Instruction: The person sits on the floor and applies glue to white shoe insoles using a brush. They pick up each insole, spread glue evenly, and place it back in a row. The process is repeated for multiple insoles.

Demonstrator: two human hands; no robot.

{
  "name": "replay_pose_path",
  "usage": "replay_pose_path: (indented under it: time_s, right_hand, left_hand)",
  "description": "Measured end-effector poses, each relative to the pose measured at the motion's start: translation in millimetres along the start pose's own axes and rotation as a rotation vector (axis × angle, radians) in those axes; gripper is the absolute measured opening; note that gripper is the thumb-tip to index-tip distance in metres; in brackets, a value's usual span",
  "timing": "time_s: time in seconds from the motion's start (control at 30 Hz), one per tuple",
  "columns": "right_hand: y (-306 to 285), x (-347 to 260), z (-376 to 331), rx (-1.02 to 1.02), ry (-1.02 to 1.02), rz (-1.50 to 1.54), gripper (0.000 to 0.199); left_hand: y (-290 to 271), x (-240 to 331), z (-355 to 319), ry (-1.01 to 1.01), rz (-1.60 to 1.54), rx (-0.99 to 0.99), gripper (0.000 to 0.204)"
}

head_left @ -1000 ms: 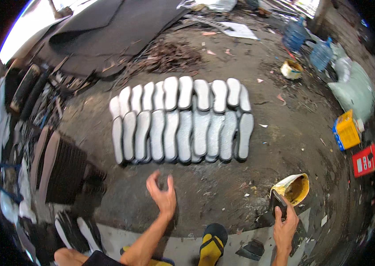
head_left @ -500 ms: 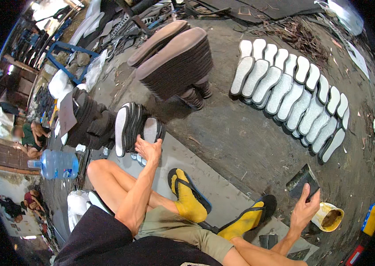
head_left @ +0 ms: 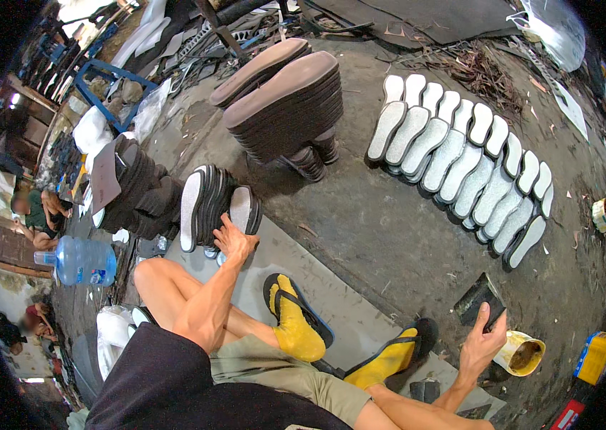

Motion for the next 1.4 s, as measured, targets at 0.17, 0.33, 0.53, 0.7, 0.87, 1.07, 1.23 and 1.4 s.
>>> replay_pose_path:
  time_s: [0.17, 0.33, 0.53, 0.7, 0.87, 1.07, 1.23, 1.4]
  right_hand:
    - [-3, 12, -1, -0.004, 0.072, -0.082, 0.05]
    - [-12, 9, 1, 0.059, -0.019, -0.03, 0.05]
    - [-29, 39, -3, -0.05, 0.171, -0.018, 0.054]
    - [-99, 98, -7, 0.099, 0.343, 0.086, 0.055]
    - [-196, 183, 1, 0.387, 0.34, -0.38, 0.05]
    - [-202, 322, 5, 0.246, 0.647, -0.533, 0.054]
    - [-179, 374, 24, 0.087, 0.699, -0.681, 0.057]
    - [-250, 369, -34, 0.64, 0.686, 0.155, 0.05]
  left_hand:
    - [18, -16, -2, -0.057, -0.089, -0.071, 0.131]
    - [18, -15, 3, 0.058, -0.131, -0.134, 0.126]
    - [19, 70, -59, 0.624, -0.042, -0.164, 0.109]
    - [21, 168, -94, 0.961, -0.032, -0.041, 0.103]
    - [40, 234, -66, 1.021, -0.096, -0.069, 0.105]
    - [16, 246, -67, 0.836, 0.006, 0.063, 0.092]
    - [46, 282, -166, 0.98, -0.209, -0.11, 0.108]
    - [100, 314, -286, 1.234, -0.376, -0.49, 0.1]
Point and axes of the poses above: each hand's wrist, its own z-axis towards the middle knuckle, its own y-axis out of the palm, x = y × z, the point moved 7 cm from there along z, towards the middle knuckle, and after that the axes turned 8 degrees about -x, right-handed, at the moved point
